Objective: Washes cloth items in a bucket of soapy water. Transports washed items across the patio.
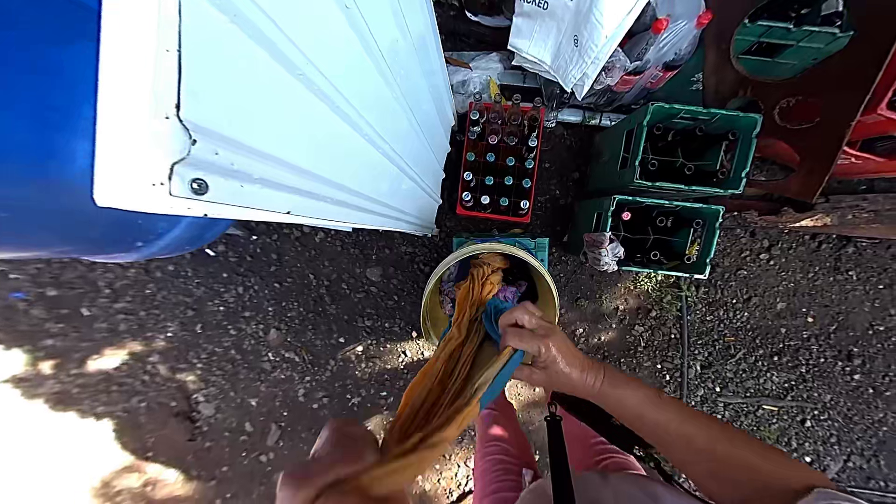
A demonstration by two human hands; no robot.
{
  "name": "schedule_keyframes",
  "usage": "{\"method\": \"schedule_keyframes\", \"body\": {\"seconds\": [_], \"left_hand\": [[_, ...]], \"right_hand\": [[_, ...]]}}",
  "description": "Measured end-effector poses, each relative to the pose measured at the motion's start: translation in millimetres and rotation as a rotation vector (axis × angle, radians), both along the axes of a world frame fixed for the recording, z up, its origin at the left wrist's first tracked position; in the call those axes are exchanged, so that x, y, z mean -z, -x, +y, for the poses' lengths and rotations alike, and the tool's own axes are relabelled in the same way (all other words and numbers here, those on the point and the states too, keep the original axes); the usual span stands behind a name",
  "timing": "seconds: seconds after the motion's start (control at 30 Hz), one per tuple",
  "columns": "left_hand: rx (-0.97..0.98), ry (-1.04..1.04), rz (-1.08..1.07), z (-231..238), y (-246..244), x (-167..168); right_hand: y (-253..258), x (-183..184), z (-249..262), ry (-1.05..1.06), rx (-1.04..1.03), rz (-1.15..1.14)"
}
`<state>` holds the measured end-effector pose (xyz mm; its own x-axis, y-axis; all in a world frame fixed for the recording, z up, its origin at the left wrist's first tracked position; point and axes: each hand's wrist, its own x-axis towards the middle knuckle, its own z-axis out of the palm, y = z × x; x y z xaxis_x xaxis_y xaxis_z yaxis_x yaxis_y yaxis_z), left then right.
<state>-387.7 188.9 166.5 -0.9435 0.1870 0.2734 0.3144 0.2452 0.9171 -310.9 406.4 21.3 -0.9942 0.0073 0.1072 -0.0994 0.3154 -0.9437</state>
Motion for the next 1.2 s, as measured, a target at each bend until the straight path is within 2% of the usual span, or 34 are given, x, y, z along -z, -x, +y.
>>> {"method": "schedule_keyframes", "body": {"seconds": [0.03,0.1,0.17,0.23,0.33,0.43,0.5,0.7,0.8,0.9,1.0,1.13,1.2], "left_hand": [[-0.037,0.175,-0.042,1.1,5.0,16.2],[-0.049,0.557,-0.188,10.9,14.3,68.2],[0.028,0.854,-0.424,27.5,19.6,131.7],[0.195,1.081,-0.609,47.9,16.3,189.8],[0.435,1.280,-0.691,74.0,-1.7,260.6],[0.512,1.340,-0.689,86.0,-12.7,314.1],[0.515,1.355,-0.677,87.1,-14.4,338.4],[0.584,1.400,-0.643,87.4,-2.4,368.8],[0.675,1.426,-0.718,90.7,1.5,377.4],[0.703,1.397,-0.833,88.8,2.7,373.4],[0.780,1.411,-1.011,88.5,7.1,359.6],[0.880,1.392,-1.064,76.7,9.9,358.4],[0.894,1.393,-1.029,72.6,11.5,364.7]], "right_hand": [[6.1,10.8,9.6,-0.037,0.014,-0.073],[19.2,39.6,25.6,-0.089,0.044,-0.383],[38.8,66.7,27.6,-0.260,0.059,-0.802],[52.0,100.4,14.8,-0.458,0.036,-1.058],[50.8,152.2,-10.3,-0.604,-0.055,-1.173],[49.0,188.6,-22.1,-0.622,-0.071,-1.197],[49.4,204.0,-23.3,-0.644,-0.051,-1.187],[56.0,229.9,-30.0,-0.601,0.020,-1.175],[56.0,232.5,-31.4,-0.580,-0.009,-1.213],[56.3,227.2,-32.5,-0.518,-0.064,-1.303],[55.7,224.9,-32.1,-0.548,-0.206,-1.320],[55.9,223.5,-32.6,-0.548,-0.234,-1.346],[54.5,220.8,-31.5,-0.522,-0.155,-1.297]]}}
